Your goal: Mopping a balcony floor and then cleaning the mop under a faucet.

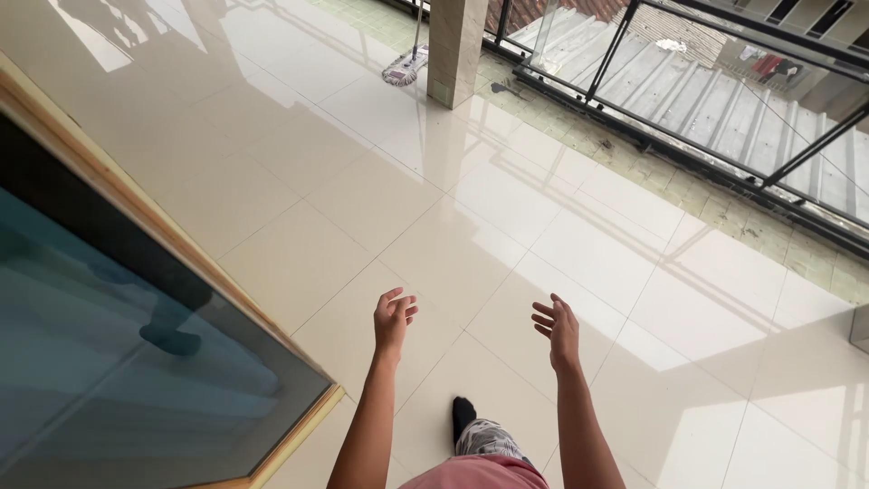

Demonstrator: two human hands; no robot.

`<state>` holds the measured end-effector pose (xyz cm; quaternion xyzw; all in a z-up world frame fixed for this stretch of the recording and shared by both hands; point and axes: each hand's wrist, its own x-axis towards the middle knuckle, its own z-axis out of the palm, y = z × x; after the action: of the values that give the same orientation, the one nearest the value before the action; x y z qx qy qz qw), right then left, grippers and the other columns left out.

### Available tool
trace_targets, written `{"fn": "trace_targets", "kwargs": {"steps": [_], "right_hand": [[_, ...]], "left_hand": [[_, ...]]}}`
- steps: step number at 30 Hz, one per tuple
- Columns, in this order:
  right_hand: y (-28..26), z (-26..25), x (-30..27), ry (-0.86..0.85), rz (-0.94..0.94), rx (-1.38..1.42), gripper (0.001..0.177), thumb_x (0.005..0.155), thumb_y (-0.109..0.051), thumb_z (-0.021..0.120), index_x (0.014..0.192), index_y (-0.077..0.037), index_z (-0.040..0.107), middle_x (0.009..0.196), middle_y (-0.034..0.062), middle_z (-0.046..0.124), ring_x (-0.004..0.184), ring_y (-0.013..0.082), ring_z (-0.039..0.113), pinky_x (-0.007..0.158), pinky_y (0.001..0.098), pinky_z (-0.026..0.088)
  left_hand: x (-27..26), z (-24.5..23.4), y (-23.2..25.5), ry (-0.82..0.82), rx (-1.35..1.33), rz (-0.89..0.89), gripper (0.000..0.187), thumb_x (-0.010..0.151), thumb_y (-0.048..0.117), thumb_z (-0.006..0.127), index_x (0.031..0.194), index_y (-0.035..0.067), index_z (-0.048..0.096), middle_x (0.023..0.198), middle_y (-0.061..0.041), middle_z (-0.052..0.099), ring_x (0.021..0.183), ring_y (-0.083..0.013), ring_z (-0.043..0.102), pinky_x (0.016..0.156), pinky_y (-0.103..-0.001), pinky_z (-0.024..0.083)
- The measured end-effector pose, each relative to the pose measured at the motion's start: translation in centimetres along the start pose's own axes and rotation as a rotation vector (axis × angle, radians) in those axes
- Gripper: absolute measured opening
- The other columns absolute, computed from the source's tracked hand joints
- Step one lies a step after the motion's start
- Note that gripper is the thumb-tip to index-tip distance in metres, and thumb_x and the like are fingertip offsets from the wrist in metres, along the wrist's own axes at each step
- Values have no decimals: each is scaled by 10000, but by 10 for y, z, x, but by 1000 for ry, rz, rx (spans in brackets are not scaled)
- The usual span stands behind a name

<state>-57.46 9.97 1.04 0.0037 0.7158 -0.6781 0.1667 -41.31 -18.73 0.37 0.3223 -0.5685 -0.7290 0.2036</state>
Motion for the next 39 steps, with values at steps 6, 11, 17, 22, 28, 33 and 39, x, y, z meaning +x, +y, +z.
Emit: {"fn": "trace_targets", "kwargs": {"steps": [6,11,17,22,28,33,39], "right_hand": [[-85,150,268,-222,17,-66,584,1020,-338,375,1546,-87,402,1313,181,681,1158,333,670,974,460,545],[-154,304,459,-407,-78,-160,626,1013,-390,405,1564,-97,350,1350,184,647,1198,315,651,1000,454,534],[-194,439,683,-408,-102,-110,691,1015,-421,423,1588,-69,263,1409,210,592,1226,336,630,1015,467,530],[-227,513,869,-333,-2,-131,719,1003,-417,444,1598,-82,221,1417,203,575,1237,329,615,1011,472,521],[-250,625,1117,-207,13,-31,692,1003,-302,473,1600,-40,241,1404,219,588,1228,341,635,1032,470,521],[-326,736,1325,-337,-64,-43,713,981,-302,506,1600,-58,249,1405,200,575,1221,319,635,1017,450,517],[-422,891,1546,-340,-136,-111,761,968,-351,584,1597,-65,266,1362,179,588,1231,272,604,1007,417,503]], "left_hand": [[234,47,76,181,-119,-115,460,923,241,591,1345,70,524,1128,-102,732,979,-182,698,862,-341,520],[441,44,123,252,-95,-26,453,927,242,577,1340,63,528,1123,-93,742,986,-177,694,868,-336,527],[703,36,184,272,-79,16,450,932,284,596,1328,72,560,1120,-70,728,1006,-164,673,875,-323,512],[916,64,242,250,45,13,495,886,306,648,1311,59,589,1071,-57,703,955,-153,645,841,-328,508],[1202,105,300,160,18,82,607,865,320,687,1376,54,497,1065,-84,683,925,-150,622,804,-322,499],[1438,141,365,72,26,200,602,887,353,704,1359,36,505,1054,-87,670,918,-140,649,746,-298,514],[1689,142,424,37,-56,278,574,897,317,722,1346,34,504,1058,-74,681,881,-121,640,730,-270,514]]}}
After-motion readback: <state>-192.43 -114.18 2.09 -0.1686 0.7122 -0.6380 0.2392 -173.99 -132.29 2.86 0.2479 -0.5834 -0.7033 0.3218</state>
